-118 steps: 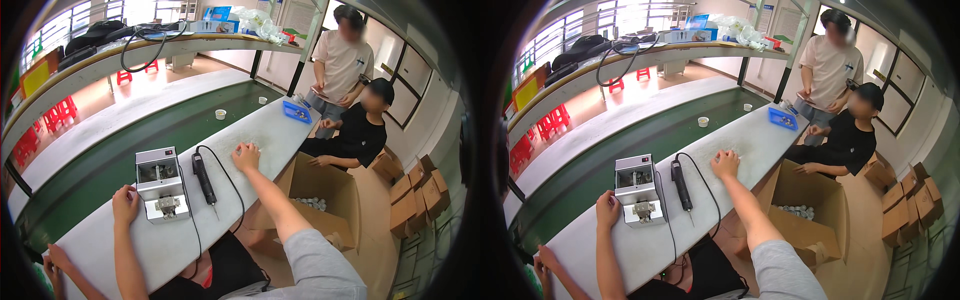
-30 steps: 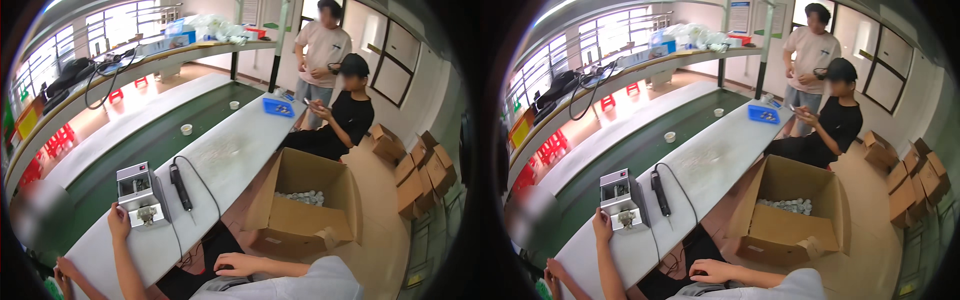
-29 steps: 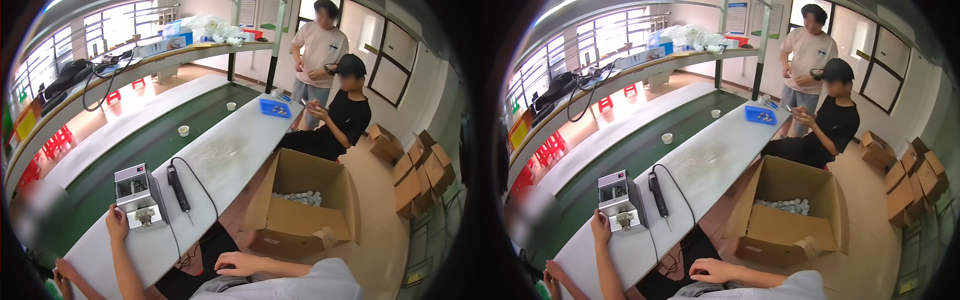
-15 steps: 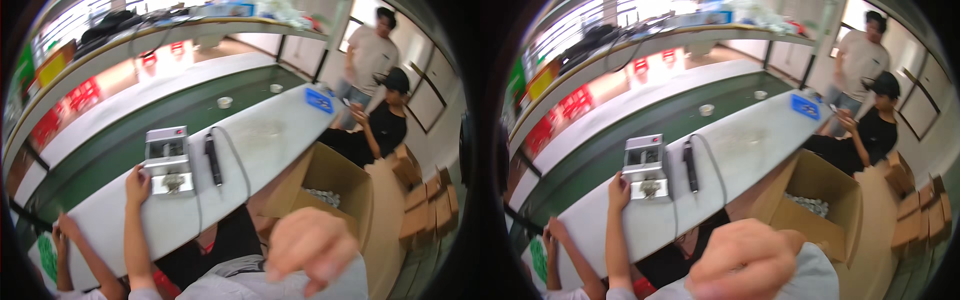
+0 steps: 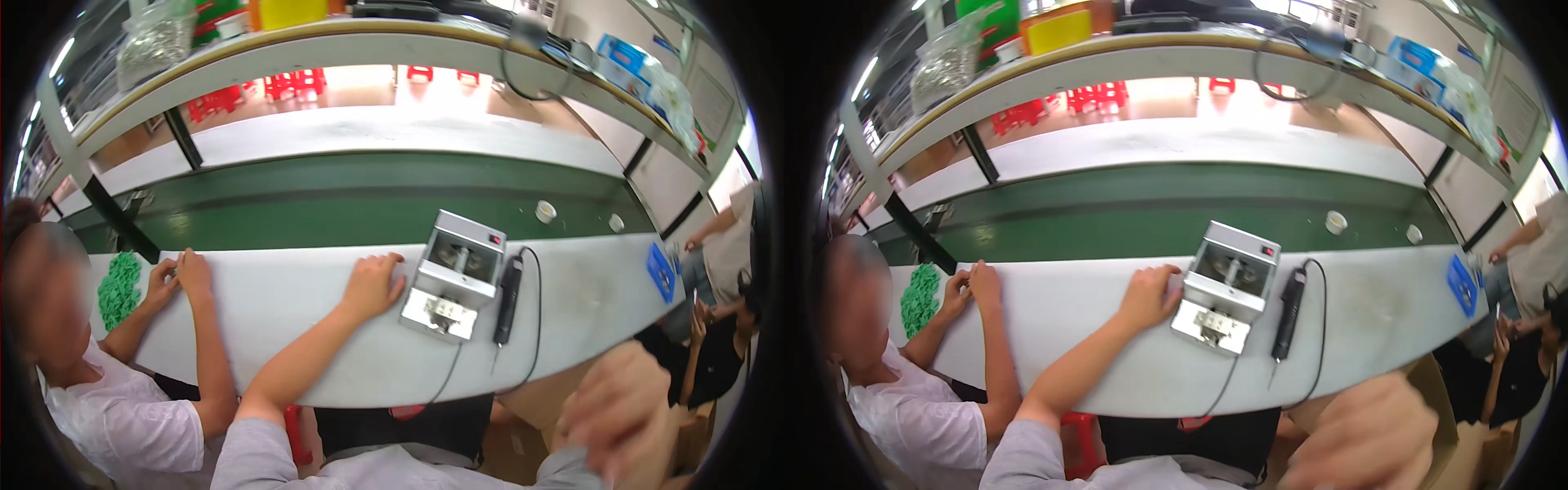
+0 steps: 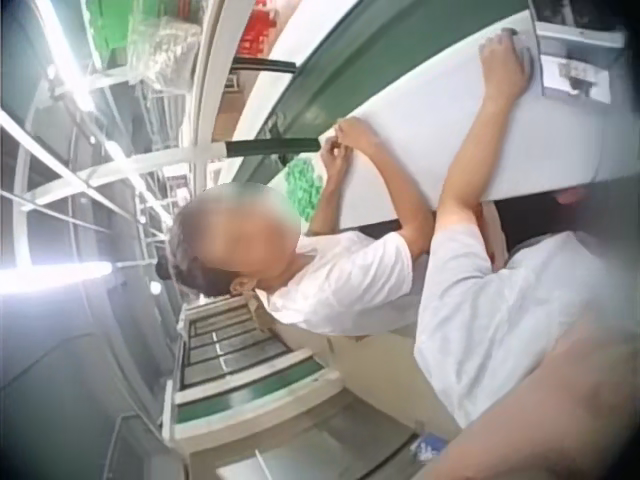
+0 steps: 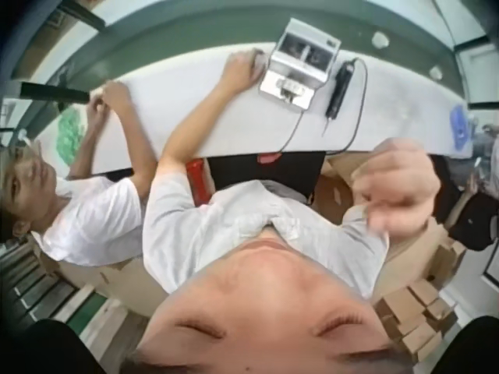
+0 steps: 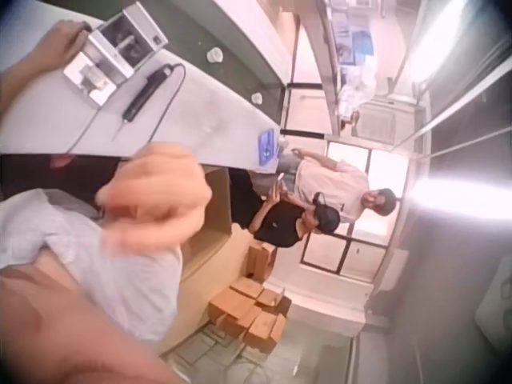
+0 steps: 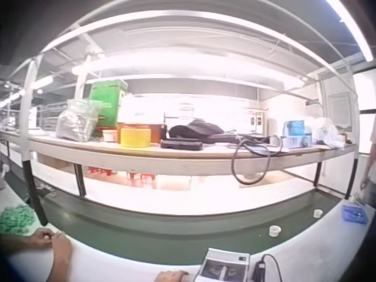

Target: Assembling small electronic components using a motorized screwdriver at a factory workstation.

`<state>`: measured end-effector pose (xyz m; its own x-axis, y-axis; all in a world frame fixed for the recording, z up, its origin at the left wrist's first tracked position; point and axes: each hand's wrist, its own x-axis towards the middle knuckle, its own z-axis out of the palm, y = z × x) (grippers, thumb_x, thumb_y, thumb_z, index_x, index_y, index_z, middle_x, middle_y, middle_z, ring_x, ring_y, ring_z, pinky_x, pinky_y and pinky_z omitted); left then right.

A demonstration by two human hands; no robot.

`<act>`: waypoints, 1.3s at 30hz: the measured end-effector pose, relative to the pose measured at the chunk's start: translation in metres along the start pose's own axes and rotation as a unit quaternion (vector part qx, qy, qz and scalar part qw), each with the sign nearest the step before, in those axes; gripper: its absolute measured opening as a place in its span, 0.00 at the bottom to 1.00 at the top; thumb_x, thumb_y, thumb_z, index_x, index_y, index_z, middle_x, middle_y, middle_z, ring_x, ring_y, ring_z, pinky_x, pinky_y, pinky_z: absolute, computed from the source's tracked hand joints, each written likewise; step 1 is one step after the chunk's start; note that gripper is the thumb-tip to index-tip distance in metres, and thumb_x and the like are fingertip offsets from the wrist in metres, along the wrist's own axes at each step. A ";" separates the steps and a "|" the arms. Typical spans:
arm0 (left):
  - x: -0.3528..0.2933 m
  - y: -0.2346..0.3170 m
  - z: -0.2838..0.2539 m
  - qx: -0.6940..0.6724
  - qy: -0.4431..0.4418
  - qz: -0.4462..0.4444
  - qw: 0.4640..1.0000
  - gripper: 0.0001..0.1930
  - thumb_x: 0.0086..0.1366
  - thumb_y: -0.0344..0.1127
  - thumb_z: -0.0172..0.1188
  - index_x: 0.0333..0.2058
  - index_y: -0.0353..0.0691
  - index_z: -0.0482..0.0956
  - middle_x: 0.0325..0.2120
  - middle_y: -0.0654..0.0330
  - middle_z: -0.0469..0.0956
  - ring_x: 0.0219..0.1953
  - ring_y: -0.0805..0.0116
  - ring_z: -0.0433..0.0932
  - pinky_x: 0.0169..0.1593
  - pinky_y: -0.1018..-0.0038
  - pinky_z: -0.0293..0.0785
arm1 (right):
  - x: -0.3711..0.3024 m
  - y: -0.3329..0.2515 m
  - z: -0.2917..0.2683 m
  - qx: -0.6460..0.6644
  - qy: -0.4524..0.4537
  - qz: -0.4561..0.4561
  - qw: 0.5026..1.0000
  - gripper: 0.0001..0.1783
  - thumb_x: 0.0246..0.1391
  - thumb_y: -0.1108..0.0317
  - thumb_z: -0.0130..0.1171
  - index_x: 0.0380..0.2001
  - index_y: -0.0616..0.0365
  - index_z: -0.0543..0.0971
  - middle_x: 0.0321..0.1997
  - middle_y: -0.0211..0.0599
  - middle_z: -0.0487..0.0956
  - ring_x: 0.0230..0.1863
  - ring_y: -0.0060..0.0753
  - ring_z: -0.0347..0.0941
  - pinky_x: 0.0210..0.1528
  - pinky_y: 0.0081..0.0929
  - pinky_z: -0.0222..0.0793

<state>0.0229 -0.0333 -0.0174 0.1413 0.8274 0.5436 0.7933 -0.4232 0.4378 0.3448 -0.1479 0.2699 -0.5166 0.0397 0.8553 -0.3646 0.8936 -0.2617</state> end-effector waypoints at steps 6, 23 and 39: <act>-0.011 -0.006 -0.022 0.030 -0.016 -0.038 0.999 0.15 0.65 0.38 0.62 0.49 0.45 0.77 0.27 0.59 0.77 0.37 0.56 0.77 0.46 0.59 0.67 | -0.128 0.158 -0.076 -0.264 0.205 0.425 0.841 0.05 0.65 0.74 0.56 0.38 0.60 0.81 0.26 0.30 0.78 0.25 0.24 0.72 0.29 0.20 0.66; -0.001 -0.008 -0.018 0.009 -0.032 -0.024 0.999 0.14 0.64 0.39 0.63 0.48 0.46 0.79 0.28 0.62 0.77 0.37 0.61 0.77 0.47 0.62 0.66 | -0.386 0.249 -0.154 -0.603 0.150 0.572 0.536 0.15 0.60 0.55 0.58 0.30 0.56 0.78 0.29 0.44 0.83 0.33 0.52 0.80 0.38 0.48 0.73; -0.005 -0.006 -0.021 0.017 -0.070 -0.044 0.996 0.13 0.65 0.41 0.63 0.47 0.47 0.79 0.34 0.59 0.81 0.40 0.57 0.78 0.49 0.60 0.68 | -0.376 0.245 -0.148 -0.587 0.140 0.597 0.528 0.14 0.59 0.56 0.56 0.31 0.57 0.78 0.31 0.47 0.84 0.35 0.58 0.80 0.39 0.52 0.73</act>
<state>0.0051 -0.0424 -0.0075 0.1501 0.9051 0.3977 0.8258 -0.3360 0.4529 0.5643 0.1218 -0.0499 0.3607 0.8061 0.4691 0.9086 -0.1900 -0.3721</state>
